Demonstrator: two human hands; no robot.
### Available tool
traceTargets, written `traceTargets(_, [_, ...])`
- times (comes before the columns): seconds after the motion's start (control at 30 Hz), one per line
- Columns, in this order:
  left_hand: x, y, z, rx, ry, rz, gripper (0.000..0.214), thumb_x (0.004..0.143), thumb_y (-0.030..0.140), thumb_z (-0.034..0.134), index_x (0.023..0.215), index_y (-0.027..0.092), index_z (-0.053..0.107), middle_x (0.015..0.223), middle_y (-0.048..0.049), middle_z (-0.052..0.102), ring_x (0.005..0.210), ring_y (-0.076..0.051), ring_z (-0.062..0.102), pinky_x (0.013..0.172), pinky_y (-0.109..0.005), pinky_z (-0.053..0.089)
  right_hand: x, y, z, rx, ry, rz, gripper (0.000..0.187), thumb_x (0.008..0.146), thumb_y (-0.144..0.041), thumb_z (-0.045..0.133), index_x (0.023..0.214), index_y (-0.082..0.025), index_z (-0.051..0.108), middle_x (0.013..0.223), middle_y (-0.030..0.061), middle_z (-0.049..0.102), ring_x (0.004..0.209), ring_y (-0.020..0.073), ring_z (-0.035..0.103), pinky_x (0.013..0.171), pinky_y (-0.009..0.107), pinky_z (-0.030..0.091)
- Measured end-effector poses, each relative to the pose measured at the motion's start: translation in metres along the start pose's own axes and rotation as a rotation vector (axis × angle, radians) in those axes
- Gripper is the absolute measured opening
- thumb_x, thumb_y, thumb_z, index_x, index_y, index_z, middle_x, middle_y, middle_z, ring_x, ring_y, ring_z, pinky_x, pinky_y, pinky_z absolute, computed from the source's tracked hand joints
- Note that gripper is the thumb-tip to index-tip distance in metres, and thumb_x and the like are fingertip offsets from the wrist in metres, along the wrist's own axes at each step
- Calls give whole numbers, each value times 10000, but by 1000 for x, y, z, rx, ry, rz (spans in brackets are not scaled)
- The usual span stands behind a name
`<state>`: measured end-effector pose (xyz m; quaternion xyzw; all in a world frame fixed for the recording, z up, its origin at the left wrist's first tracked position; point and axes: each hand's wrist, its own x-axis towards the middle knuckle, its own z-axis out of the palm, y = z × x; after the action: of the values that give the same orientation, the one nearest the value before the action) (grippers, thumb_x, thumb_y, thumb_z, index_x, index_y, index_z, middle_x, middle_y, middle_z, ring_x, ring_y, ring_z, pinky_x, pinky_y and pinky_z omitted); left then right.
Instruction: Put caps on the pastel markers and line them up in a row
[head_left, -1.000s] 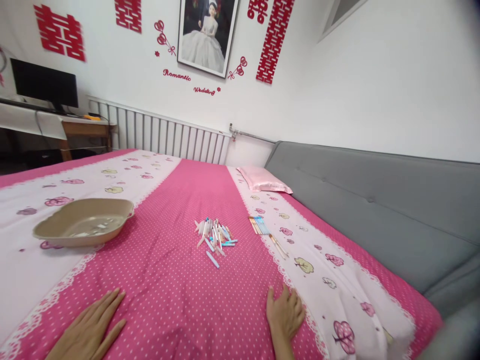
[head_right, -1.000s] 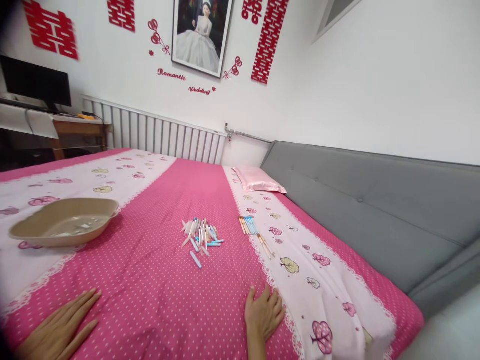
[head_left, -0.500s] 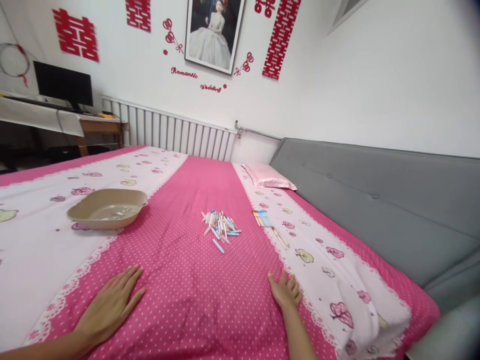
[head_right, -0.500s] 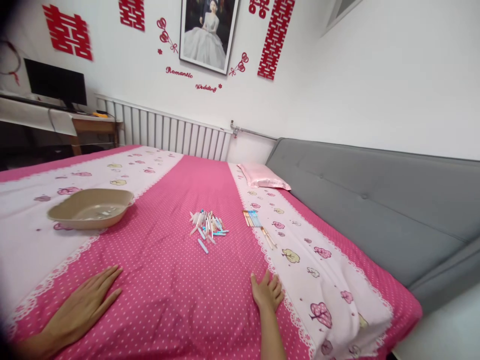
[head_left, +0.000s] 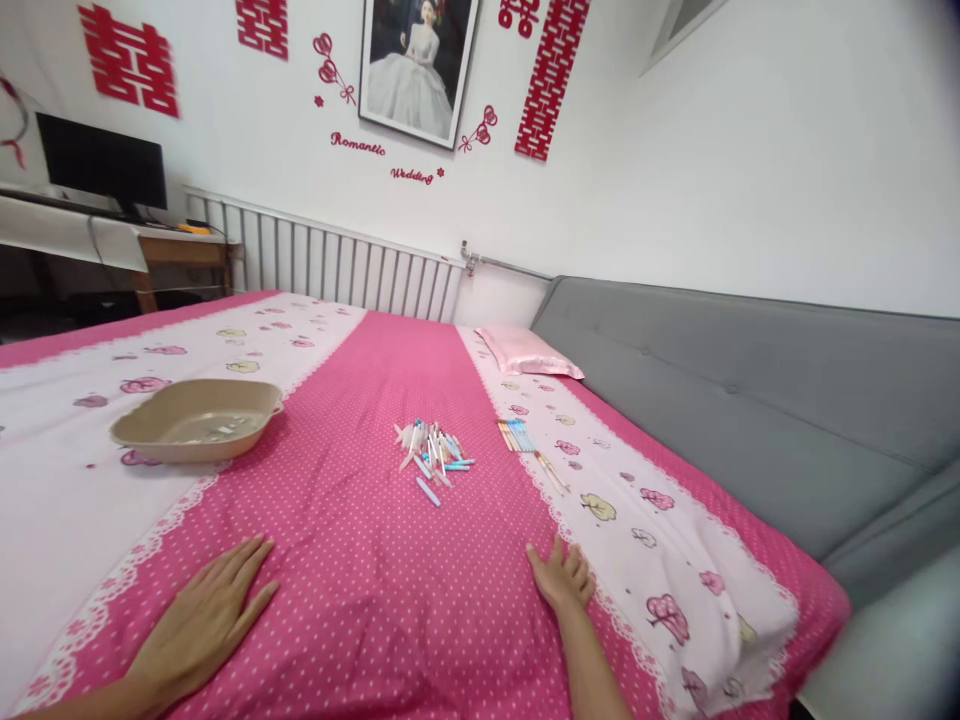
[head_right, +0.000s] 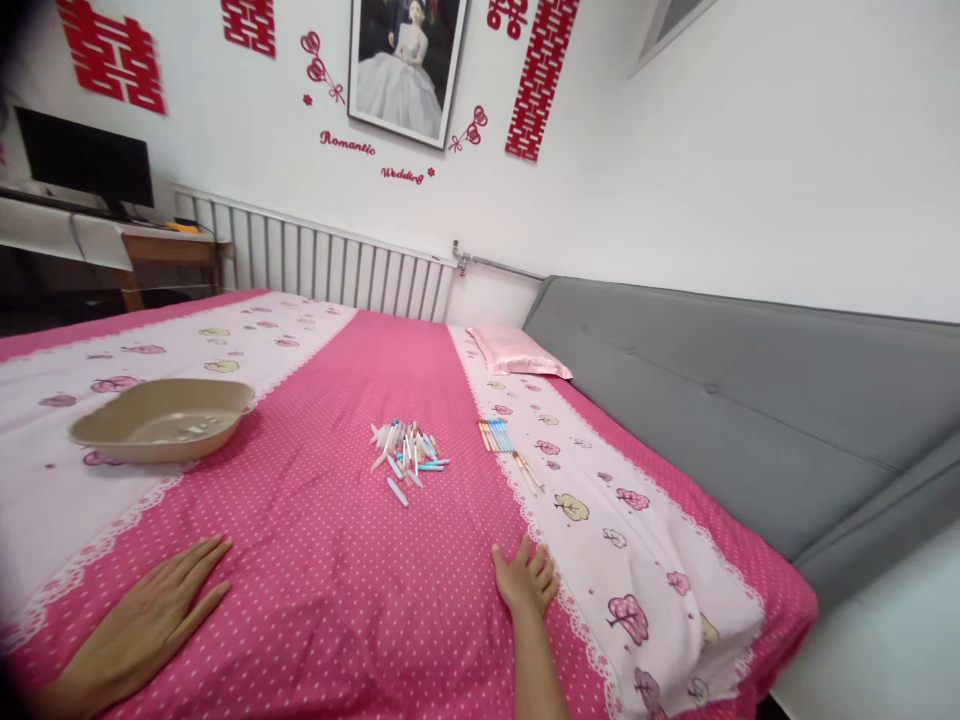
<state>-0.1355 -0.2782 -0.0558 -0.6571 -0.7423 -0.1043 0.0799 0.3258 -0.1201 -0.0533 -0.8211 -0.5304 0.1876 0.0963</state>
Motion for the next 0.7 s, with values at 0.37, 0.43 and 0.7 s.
traceTargets(0.37, [2, -1, 2, 18, 45, 41, 682, 803, 553, 329, 1268, 87, 504, 1337, -117, 487, 1249, -264, 432, 1093, -425, 287, 17, 4, -5, 56, -77, -8, 887, 739, -666, 405, 1428, -143, 209, 1506, 192, 75, 1371, 354, 88, 1046, 558, 50])
traceTargets(0.43, [2, -2, 2, 14, 54, 41, 681, 799, 557, 334, 1262, 89, 510, 1331, -118, 493, 1245, -263, 437, 1091, -417, 289, 18, 3, -6, 65, -79, -6, 886, 738, -660, 414, 1428, -144, 208, 1506, 194, 70, 1371, 353, 88, 1045, 561, 49])
traceTargets(0.7, [1, -2, 3, 30, 52, 46, 668, 807, 545, 326, 1273, 99, 498, 1341, -114, 483, 1253, -255, 429, 1093, -422, 283, 17, 2, -4, 71, -85, 5, 899, 739, -660, 409, 1436, -144, 173, 1511, 179, 33, 1371, 369, 28, 1046, 557, 15])
